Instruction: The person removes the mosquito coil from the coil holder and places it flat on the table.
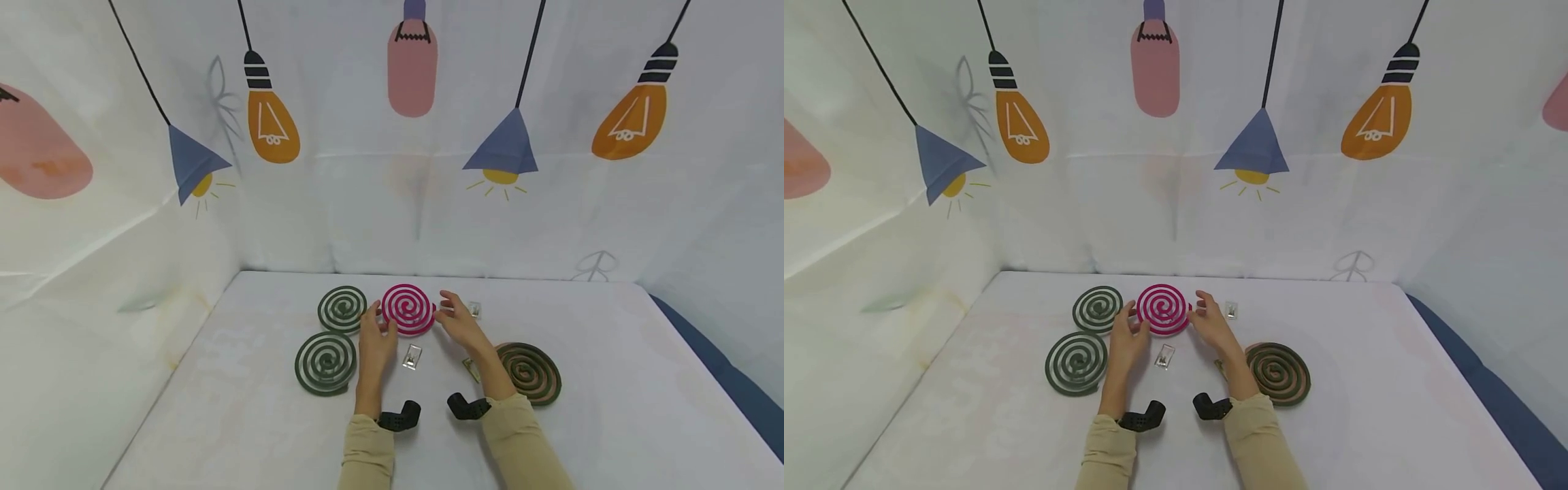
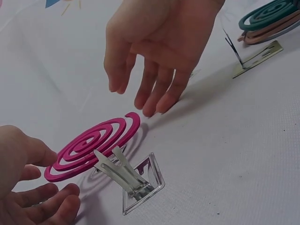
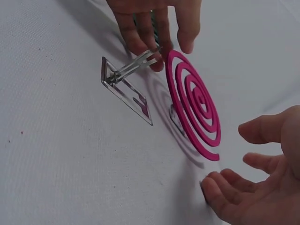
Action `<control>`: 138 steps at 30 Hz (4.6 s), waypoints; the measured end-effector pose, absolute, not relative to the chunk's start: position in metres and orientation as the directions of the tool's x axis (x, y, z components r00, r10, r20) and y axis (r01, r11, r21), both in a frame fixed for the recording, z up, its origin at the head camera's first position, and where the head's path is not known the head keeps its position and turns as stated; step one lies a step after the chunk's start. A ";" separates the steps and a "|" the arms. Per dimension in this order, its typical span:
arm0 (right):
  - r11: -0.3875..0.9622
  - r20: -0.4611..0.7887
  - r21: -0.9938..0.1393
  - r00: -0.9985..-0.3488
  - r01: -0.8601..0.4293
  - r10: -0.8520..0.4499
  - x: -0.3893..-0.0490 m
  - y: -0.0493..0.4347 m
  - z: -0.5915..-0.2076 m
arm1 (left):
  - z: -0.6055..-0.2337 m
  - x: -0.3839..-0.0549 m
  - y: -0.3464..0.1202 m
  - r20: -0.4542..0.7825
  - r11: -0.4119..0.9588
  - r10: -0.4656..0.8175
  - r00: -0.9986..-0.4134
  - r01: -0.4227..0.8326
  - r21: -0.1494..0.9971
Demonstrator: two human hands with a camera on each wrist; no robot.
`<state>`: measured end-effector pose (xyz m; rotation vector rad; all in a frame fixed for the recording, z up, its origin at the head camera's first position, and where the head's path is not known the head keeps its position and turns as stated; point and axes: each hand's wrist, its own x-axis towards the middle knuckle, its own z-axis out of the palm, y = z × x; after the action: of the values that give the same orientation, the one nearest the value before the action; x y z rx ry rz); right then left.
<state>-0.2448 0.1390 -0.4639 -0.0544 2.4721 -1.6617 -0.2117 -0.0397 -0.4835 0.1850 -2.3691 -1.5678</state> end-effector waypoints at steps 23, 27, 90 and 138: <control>0.400 -0.126 -0.914 -0.985 0.068 -0.119 -0.249 0.131 -0.466 | -0.480 -0.214 -0.044 0.157 0.337 -0.251 -0.955 0.065 0.939; 0.401 -0.132 -0.913 -0.984 0.072 -0.123 -0.248 0.131 -0.464 | -0.479 -0.213 -0.044 0.169 0.312 -0.243 -0.955 0.088 0.946; 0.165 -0.103 -0.983 -0.990 0.086 -0.100 -0.238 0.150 -0.448 | -0.469 -0.215 -0.046 0.185 0.213 -0.219 -0.958 0.138 0.967; 0.278 -0.039 -0.961 -0.996 0.014 -0.084 -0.209 0.181 -0.446 | -0.467 -0.209 -0.041 0.104 0.210 0.076 -0.992 0.118 0.970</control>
<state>-0.2089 0.1812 -0.4455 -0.0668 2.4445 -1.8392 -0.2087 -0.0405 -0.4670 -0.1937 -2.4173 -1.9433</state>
